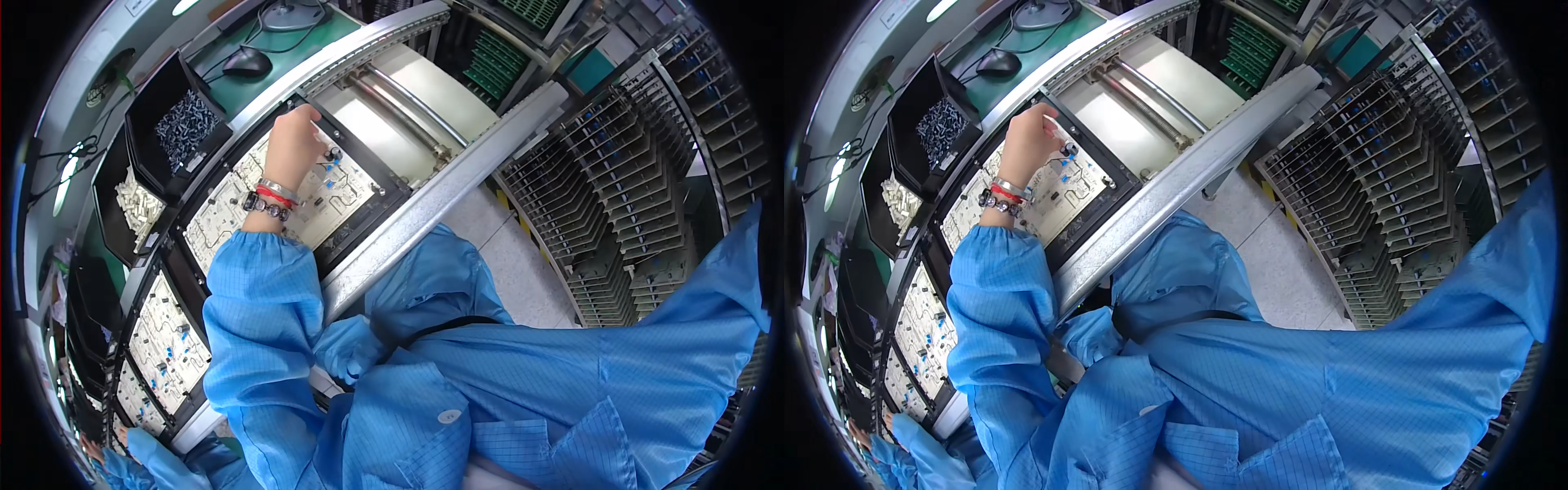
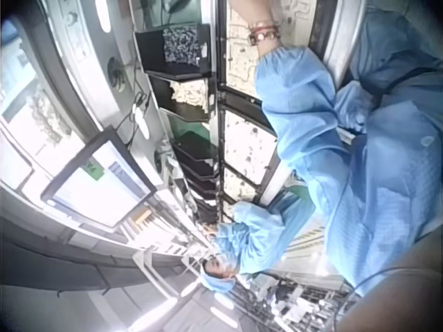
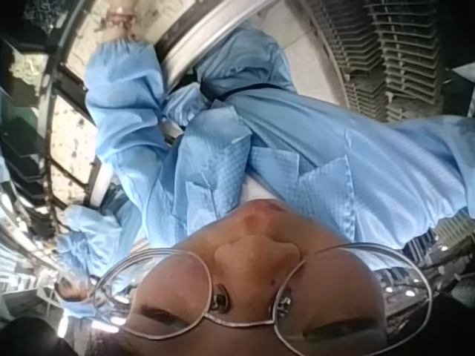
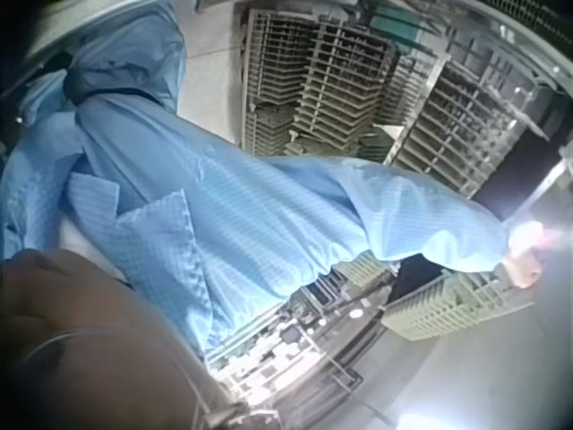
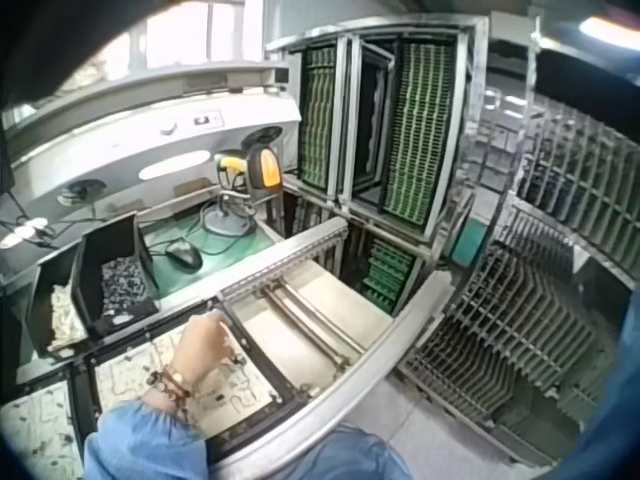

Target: Manual assembly of small components onto a printed circuit board template at a production station.

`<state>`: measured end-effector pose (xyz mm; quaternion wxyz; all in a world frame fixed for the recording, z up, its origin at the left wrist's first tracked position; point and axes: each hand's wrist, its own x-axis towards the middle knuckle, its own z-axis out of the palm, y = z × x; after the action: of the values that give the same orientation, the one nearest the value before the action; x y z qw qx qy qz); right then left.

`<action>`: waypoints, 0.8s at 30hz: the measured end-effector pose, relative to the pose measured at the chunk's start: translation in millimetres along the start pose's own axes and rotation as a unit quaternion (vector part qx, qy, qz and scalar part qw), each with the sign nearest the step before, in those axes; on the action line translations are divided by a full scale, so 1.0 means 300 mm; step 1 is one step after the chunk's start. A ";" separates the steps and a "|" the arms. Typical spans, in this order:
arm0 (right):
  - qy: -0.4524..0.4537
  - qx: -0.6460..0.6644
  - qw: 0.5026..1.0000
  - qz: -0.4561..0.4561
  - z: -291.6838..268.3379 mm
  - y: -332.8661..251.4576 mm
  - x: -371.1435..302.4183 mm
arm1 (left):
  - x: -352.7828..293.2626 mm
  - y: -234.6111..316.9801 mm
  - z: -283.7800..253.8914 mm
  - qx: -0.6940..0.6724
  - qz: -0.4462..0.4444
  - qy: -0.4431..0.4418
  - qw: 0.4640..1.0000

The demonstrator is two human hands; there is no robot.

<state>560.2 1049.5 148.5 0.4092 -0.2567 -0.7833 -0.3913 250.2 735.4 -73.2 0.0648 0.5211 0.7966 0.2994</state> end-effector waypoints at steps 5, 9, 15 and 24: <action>0.012 -0.197 0.980 0.011 -0.049 0.279 0.099 | 0.045 -0.042 0.011 0.095 0.149 0.036 0.984; 0.069 -0.471 0.878 0.049 -0.448 0.770 0.254 | -0.016 -0.094 0.036 0.083 0.141 0.006 0.986; 0.232 -0.343 0.868 0.274 -0.678 0.887 0.305 | -0.008 -0.020 -0.002 0.113 0.082 -0.070 0.988; 0.177 -0.502 0.764 0.364 -0.859 0.981 0.291 | 0.038 -0.043 0.009 0.108 0.138 -0.092 0.980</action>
<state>839.7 1009.8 432.9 0.4654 -0.6176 -0.2363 -0.5883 236.2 742.8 -80.0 0.0394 0.6557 0.7349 0.1685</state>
